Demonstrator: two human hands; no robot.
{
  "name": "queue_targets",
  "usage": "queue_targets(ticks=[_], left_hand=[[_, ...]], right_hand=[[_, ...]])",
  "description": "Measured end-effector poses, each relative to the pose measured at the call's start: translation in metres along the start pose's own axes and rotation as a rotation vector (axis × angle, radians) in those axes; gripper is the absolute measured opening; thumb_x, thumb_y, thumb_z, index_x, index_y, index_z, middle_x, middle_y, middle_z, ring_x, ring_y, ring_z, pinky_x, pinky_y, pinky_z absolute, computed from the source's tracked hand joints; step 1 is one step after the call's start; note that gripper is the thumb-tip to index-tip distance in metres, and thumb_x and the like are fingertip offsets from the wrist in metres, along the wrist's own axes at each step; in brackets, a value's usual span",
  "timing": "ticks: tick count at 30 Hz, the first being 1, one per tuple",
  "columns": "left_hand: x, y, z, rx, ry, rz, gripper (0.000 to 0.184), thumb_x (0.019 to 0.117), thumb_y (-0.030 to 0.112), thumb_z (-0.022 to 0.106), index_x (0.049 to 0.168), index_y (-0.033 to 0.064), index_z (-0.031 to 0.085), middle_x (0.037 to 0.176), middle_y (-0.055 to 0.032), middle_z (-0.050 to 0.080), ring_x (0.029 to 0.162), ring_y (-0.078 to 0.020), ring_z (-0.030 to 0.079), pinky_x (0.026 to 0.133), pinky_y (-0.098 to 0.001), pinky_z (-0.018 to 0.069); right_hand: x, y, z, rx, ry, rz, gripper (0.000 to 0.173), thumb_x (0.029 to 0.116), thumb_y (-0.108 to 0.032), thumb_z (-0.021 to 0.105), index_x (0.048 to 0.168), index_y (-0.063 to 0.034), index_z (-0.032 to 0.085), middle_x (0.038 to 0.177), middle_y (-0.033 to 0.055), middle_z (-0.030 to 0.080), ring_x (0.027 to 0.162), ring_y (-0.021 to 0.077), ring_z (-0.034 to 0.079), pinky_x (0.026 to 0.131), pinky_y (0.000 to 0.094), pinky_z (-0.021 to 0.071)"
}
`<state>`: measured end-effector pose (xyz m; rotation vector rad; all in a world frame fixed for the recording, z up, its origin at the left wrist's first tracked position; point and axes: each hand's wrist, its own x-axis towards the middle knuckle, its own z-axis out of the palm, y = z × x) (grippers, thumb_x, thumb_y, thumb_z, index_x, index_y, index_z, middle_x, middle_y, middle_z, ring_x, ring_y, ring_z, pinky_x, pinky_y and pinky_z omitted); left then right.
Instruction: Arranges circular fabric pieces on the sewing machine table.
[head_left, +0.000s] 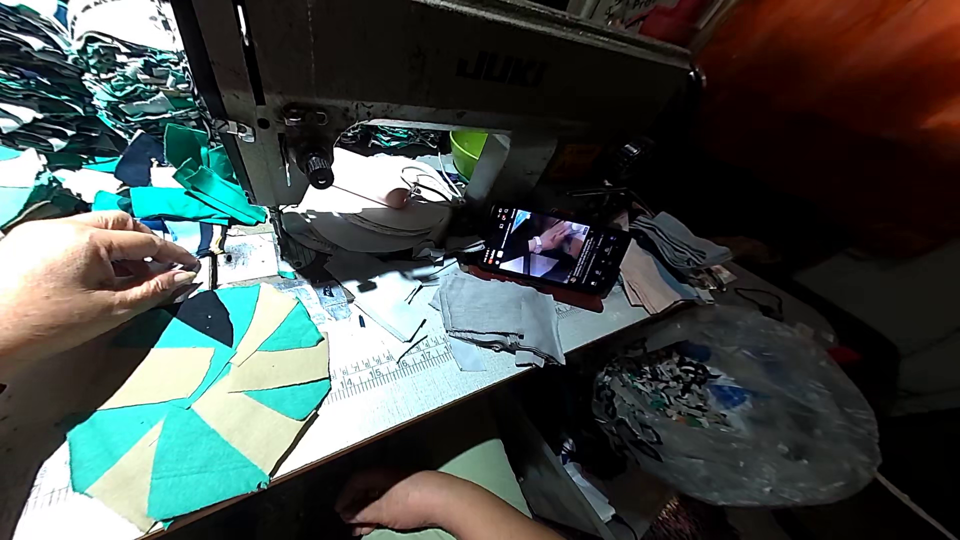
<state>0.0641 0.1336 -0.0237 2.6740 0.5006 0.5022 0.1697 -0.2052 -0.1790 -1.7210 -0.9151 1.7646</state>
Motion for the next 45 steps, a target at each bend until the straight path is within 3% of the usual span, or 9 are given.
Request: queue_targets(ticks=[11, 33, 45], left_hand=[[0.0004, 0.0013, -0.0007, 0.003, -0.003, -0.022, 0.016, 0.0928, 0.007, 0.074, 0.108, 0.0021, 0.074, 0.104, -0.0163, 0.064, 0.091, -0.0274, 0.064, 0.081, -0.0437, 0.0543], [0.0012, -0.004, -0.0002, 0.016, -0.006, 0.001, 0.017, 0.0924, 0.008, 0.075, 0.109, 0.0034, 0.075, 0.103, -0.0148, 0.064, 0.087, -0.0257, 0.062, 0.077, -0.0426, 0.0527], [0.0015, -0.0017, 0.0001, 0.021, -0.003, -0.015, 0.018, 0.0922, 0.008, 0.075, 0.109, 0.0025, 0.074, 0.104, -0.0155, 0.064, 0.089, -0.0267, 0.062, 0.079, -0.0422, 0.0533]], right_hand=[[-0.0011, -0.0016, -0.0006, 0.003, -0.003, 0.006, 0.035, 0.1073, -0.014, 0.053, 0.137, 0.0049, 0.055, 0.131, 0.0212, 0.062, 0.113, 0.0222, 0.064, 0.1, 0.0376, 0.0512], [0.0002, 0.0003, -0.0002, -0.01, -0.005, -0.008, 0.036, 0.1074, -0.015, 0.053, 0.137, 0.0048, 0.055, 0.131, 0.022, 0.062, 0.113, 0.024, 0.065, 0.1, 0.0394, 0.0515], [-0.0002, -0.0013, -0.0009, -0.015, -0.007, 0.004, 0.035, 0.1074, -0.015, 0.053, 0.137, 0.0046, 0.056, 0.131, 0.0216, 0.062, 0.114, 0.0238, 0.065, 0.101, 0.0392, 0.0512]])
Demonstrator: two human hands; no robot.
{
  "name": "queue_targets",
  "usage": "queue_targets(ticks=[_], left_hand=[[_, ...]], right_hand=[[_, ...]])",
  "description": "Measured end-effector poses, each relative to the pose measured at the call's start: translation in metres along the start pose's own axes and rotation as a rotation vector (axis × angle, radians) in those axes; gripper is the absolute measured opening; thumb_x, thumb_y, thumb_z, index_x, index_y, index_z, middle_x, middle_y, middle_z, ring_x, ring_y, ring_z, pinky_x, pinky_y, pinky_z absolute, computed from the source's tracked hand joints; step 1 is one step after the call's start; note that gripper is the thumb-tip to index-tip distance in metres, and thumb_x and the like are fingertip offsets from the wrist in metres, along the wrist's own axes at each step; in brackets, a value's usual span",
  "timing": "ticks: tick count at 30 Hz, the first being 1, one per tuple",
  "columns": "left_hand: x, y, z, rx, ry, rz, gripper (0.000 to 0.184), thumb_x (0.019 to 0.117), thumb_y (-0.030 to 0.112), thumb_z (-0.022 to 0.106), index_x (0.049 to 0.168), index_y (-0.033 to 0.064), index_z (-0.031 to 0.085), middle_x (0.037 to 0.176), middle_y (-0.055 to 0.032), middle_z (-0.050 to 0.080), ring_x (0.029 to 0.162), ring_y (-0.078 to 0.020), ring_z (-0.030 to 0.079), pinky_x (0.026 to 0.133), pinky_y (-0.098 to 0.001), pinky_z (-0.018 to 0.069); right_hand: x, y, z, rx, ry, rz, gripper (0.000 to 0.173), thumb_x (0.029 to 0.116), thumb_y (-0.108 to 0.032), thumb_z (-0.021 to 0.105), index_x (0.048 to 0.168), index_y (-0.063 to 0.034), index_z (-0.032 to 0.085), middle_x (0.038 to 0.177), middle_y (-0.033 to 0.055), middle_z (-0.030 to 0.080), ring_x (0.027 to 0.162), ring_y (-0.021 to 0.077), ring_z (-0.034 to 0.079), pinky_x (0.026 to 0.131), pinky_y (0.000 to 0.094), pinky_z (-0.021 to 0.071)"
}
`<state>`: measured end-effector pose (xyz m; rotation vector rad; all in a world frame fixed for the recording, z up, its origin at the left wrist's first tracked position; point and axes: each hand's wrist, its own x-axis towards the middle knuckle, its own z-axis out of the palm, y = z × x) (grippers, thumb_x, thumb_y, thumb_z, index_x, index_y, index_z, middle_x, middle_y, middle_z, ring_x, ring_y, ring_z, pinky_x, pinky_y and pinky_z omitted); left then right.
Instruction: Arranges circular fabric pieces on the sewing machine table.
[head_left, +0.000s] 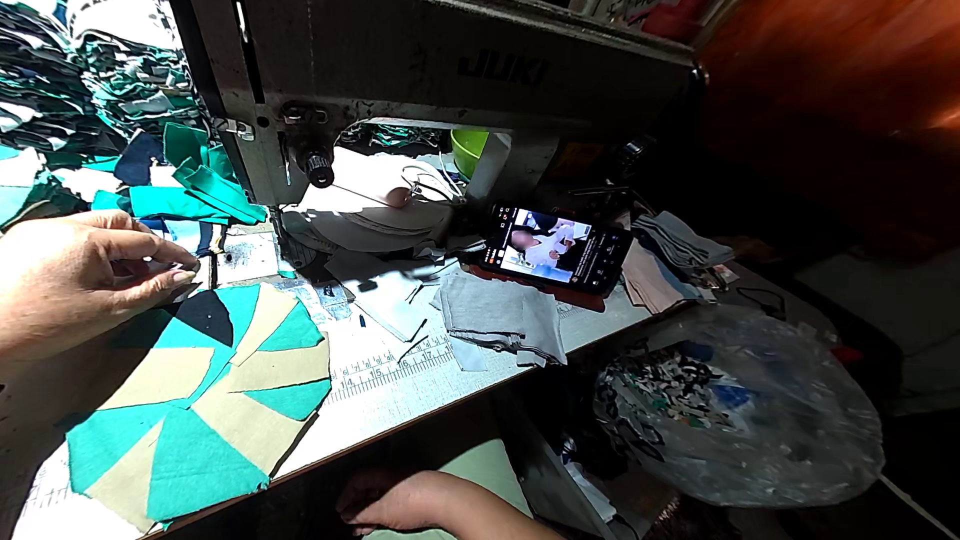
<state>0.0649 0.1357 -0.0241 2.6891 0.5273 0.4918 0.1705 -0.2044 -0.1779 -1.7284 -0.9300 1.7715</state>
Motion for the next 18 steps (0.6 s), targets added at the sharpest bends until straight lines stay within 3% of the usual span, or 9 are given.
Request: queue_targets(ticks=[18], left_hand=[[0.0, -0.002, -0.0003, 0.007, -0.001, 0.033, 0.017, 0.0917, 0.006, 0.075, 0.108, 0.0021, 0.075, 0.102, -0.0164, 0.064, 0.087, -0.0274, 0.062, 0.078, -0.0439, 0.0526]], right_hand=[[-0.0023, -0.0026, 0.0004, -0.002, -0.003, 0.006, 0.036, 0.1073, -0.014, 0.053, 0.138, 0.0045, 0.055, 0.132, 0.0218, 0.062, 0.114, 0.0245, 0.065, 0.102, 0.0396, 0.0507]])
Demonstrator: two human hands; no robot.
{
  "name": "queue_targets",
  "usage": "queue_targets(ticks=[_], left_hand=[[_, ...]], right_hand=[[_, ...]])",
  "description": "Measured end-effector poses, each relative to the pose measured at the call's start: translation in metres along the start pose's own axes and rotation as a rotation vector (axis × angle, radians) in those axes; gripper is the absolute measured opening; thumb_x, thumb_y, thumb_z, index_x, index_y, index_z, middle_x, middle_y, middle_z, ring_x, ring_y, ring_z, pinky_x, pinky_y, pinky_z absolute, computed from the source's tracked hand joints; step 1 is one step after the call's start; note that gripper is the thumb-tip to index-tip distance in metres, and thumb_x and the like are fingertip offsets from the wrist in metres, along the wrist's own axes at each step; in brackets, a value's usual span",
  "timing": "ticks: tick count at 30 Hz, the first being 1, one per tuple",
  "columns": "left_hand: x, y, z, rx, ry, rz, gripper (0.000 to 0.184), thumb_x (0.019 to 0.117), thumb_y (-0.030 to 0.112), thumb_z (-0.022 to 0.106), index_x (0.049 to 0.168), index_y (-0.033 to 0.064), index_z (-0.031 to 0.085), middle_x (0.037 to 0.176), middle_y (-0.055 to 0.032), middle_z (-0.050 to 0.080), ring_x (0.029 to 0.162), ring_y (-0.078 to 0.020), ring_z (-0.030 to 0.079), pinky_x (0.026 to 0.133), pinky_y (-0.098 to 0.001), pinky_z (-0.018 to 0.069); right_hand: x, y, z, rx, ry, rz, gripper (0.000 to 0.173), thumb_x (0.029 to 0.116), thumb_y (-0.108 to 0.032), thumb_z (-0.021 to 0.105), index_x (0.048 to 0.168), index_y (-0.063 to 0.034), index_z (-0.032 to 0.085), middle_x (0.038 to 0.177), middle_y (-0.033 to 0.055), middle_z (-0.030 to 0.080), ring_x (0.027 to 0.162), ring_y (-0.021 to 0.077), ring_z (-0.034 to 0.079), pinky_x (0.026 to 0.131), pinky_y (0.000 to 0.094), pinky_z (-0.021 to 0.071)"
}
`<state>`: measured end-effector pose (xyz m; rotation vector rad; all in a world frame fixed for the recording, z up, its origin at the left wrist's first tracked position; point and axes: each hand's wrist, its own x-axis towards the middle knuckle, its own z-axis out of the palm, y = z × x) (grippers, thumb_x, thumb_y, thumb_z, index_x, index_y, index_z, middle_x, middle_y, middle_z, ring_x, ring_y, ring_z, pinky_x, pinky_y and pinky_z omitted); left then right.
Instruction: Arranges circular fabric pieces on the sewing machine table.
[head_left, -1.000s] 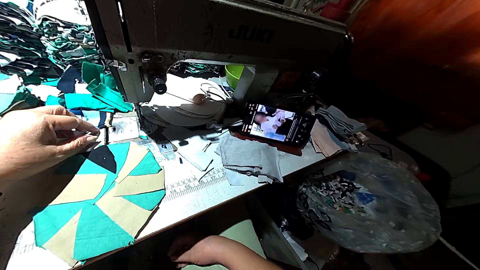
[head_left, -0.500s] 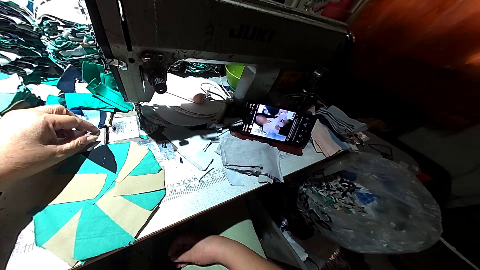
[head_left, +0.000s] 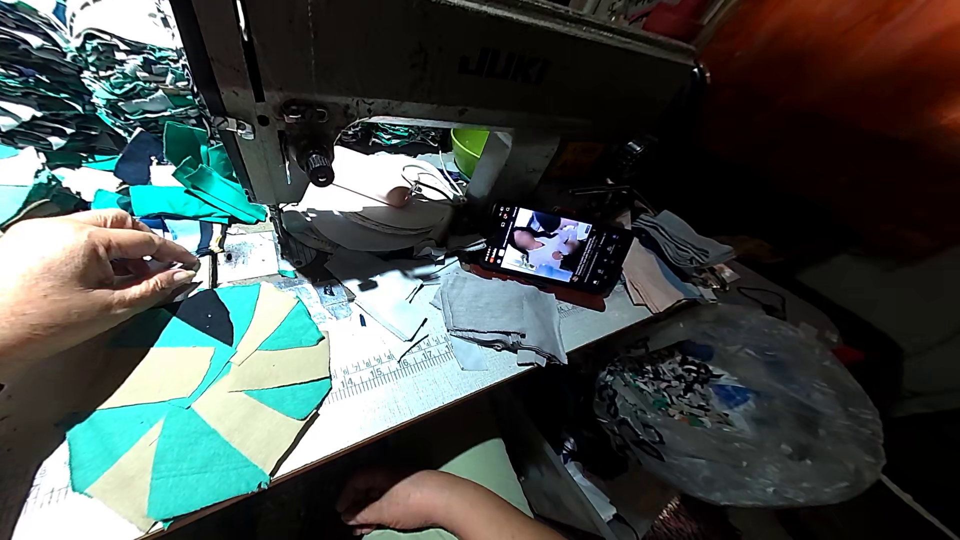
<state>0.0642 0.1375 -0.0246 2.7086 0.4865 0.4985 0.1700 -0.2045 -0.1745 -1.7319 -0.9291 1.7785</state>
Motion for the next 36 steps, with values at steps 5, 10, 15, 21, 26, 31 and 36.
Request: queue_targets(ticks=[5, 10, 15, 21, 26, 31, 36], left_hand=[[-0.0001, 0.0022, -0.0003, -0.005, 0.001, -0.015, 0.017, 0.0916, 0.007, 0.076, 0.108, 0.0023, 0.075, 0.103, -0.0166, 0.064, 0.087, -0.0274, 0.062, 0.078, -0.0435, 0.0529], [0.0004, -0.0016, 0.0005, 0.006, 0.0, 0.004, 0.017, 0.0916, 0.008, 0.076, 0.108, 0.0026, 0.075, 0.101, -0.0163, 0.063, 0.087, -0.0274, 0.062, 0.077, -0.0437, 0.0524], [0.0004, -0.0015, 0.0004, 0.002, -0.004, -0.015, 0.018, 0.0921, 0.008, 0.075, 0.109, 0.0032, 0.075, 0.104, -0.0164, 0.065, 0.088, -0.027, 0.063, 0.079, -0.0437, 0.0535], [-0.0001, 0.0015, -0.0003, -0.001, -0.008, -0.007, 0.017, 0.0926, 0.008, 0.075, 0.109, 0.0037, 0.075, 0.103, -0.0155, 0.064, 0.088, -0.0267, 0.063, 0.078, -0.043, 0.0536], [-0.0001, 0.0016, -0.0005, 0.005, -0.009, -0.016, 0.017, 0.093, 0.008, 0.074, 0.109, 0.003, 0.074, 0.104, -0.0162, 0.065, 0.088, -0.027, 0.063, 0.078, -0.0439, 0.0534], [0.0003, -0.0003, 0.0, -0.004, -0.003, -0.017, 0.018, 0.0924, 0.008, 0.075, 0.109, 0.0029, 0.074, 0.104, -0.0161, 0.064, 0.089, -0.0268, 0.063, 0.079, -0.0427, 0.0537], [0.0002, 0.0003, 0.0, -0.003, -0.012, -0.023, 0.017, 0.0933, 0.009, 0.074, 0.11, 0.0035, 0.074, 0.105, -0.0158, 0.064, 0.09, -0.0269, 0.063, 0.08, -0.0433, 0.0538]], right_hand=[[-0.0002, -0.0009, -0.0004, 0.002, 0.0, 0.003, 0.036, 0.107, -0.015, 0.054, 0.138, 0.0042, 0.055, 0.132, 0.0214, 0.062, 0.114, 0.0242, 0.065, 0.102, 0.0394, 0.0511], [-0.0002, -0.0006, -0.0006, 0.0, -0.004, 0.0, 0.036, 0.1069, -0.015, 0.054, 0.138, 0.0041, 0.055, 0.132, 0.0214, 0.062, 0.115, 0.0245, 0.065, 0.103, 0.0396, 0.0509], [0.0015, 0.0023, 0.0006, 0.022, 0.004, 0.0, 0.037, 0.1065, -0.015, 0.055, 0.138, 0.004, 0.055, 0.133, 0.0212, 0.062, 0.117, 0.0247, 0.065, 0.103, 0.0397, 0.051], [0.0038, 0.0065, 0.0006, 0.044, 0.0, -0.013, 0.036, 0.1064, -0.014, 0.055, 0.137, 0.0044, 0.055, 0.132, 0.0216, 0.062, 0.116, 0.0245, 0.065, 0.103, 0.04, 0.0512], [0.0018, 0.003, 0.0004, 0.028, -0.001, 0.001, 0.036, 0.1065, -0.014, 0.055, 0.138, 0.0041, 0.054, 0.133, 0.0211, 0.061, 0.117, 0.0243, 0.065, 0.103, 0.0394, 0.0508], [0.0016, 0.0016, -0.0001, 0.016, -0.005, 0.002, 0.036, 0.1065, -0.014, 0.055, 0.138, 0.0041, 0.055, 0.133, 0.021, 0.062, 0.117, 0.0245, 0.064, 0.104, 0.0397, 0.0506], [0.0014, 0.0016, -0.0001, 0.022, -0.005, 0.002, 0.036, 0.1065, -0.013, 0.055, 0.138, 0.0045, 0.054, 0.132, 0.0215, 0.061, 0.116, 0.0243, 0.064, 0.103, 0.0393, 0.0507]])
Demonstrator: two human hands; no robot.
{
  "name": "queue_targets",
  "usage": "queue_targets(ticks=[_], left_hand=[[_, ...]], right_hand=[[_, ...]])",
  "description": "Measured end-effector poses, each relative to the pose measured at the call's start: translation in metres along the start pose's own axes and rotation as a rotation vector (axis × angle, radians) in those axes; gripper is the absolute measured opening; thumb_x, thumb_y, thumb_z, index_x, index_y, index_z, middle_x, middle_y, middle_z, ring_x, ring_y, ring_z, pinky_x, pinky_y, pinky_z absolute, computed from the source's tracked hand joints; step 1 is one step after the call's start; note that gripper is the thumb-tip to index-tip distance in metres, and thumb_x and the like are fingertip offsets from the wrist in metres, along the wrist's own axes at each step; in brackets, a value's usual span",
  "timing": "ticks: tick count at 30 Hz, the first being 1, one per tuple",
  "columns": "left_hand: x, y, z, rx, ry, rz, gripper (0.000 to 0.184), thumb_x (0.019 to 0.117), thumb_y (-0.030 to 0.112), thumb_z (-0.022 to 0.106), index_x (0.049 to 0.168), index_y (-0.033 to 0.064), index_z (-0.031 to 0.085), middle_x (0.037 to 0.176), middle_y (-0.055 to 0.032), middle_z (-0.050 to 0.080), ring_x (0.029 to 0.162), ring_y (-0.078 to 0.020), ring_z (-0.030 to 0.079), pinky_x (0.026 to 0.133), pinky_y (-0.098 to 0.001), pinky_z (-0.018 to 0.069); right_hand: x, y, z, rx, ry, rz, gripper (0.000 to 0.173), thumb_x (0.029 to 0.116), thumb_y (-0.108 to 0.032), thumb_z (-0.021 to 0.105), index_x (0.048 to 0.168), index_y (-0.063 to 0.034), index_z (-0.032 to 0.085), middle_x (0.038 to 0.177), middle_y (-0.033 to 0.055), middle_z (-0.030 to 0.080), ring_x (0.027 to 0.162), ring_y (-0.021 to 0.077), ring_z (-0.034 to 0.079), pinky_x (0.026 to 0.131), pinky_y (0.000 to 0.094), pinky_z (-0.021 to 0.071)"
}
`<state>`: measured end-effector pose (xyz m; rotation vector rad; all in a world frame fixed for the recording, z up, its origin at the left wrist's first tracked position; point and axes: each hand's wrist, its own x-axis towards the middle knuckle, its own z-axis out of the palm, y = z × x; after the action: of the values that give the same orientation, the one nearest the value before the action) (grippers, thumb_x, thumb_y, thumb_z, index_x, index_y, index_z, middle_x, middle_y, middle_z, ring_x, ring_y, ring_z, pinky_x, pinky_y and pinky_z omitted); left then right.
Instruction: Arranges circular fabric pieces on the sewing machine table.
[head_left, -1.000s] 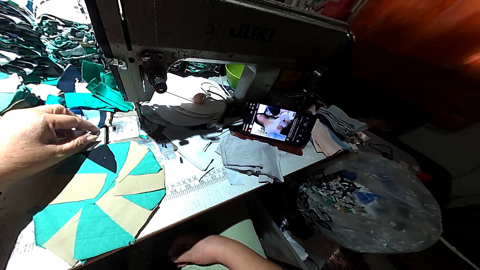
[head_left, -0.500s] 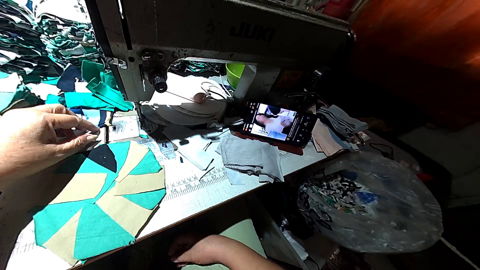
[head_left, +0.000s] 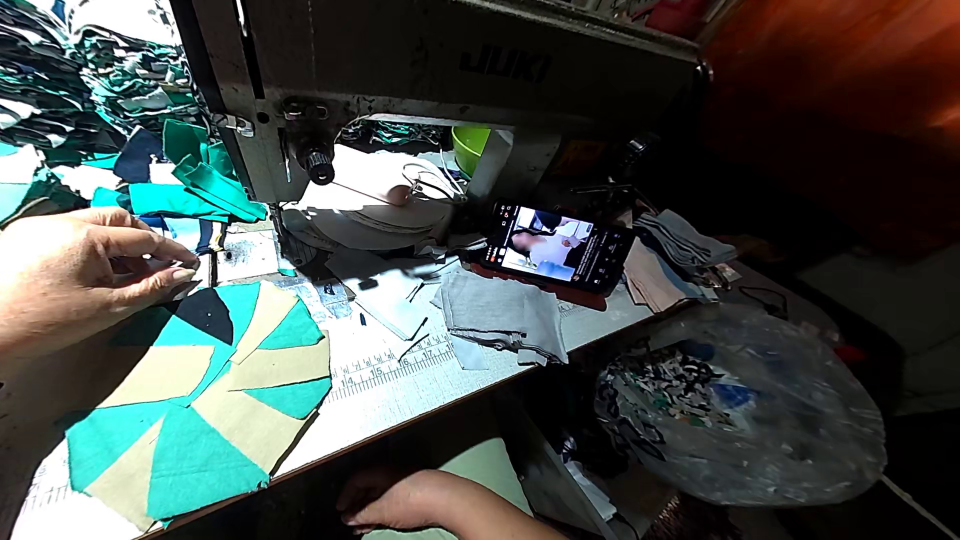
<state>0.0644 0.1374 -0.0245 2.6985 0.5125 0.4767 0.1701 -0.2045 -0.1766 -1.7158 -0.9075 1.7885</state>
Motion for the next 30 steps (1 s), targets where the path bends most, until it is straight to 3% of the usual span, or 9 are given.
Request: queue_targets(ticks=[30], left_hand=[[-0.0009, 0.0007, -0.0006, -0.005, 0.009, 0.008, 0.017, 0.0929, 0.007, 0.074, 0.109, 0.0035, 0.075, 0.102, -0.0153, 0.064, 0.087, -0.026, 0.063, 0.077, -0.0424, 0.0531]], right_hand=[[-0.0012, -0.0028, 0.0004, -0.006, -0.003, 0.011, 0.037, 0.1069, -0.014, 0.055, 0.138, 0.0046, 0.054, 0.133, 0.022, 0.061, 0.118, 0.0254, 0.064, 0.104, 0.0404, 0.0499]])
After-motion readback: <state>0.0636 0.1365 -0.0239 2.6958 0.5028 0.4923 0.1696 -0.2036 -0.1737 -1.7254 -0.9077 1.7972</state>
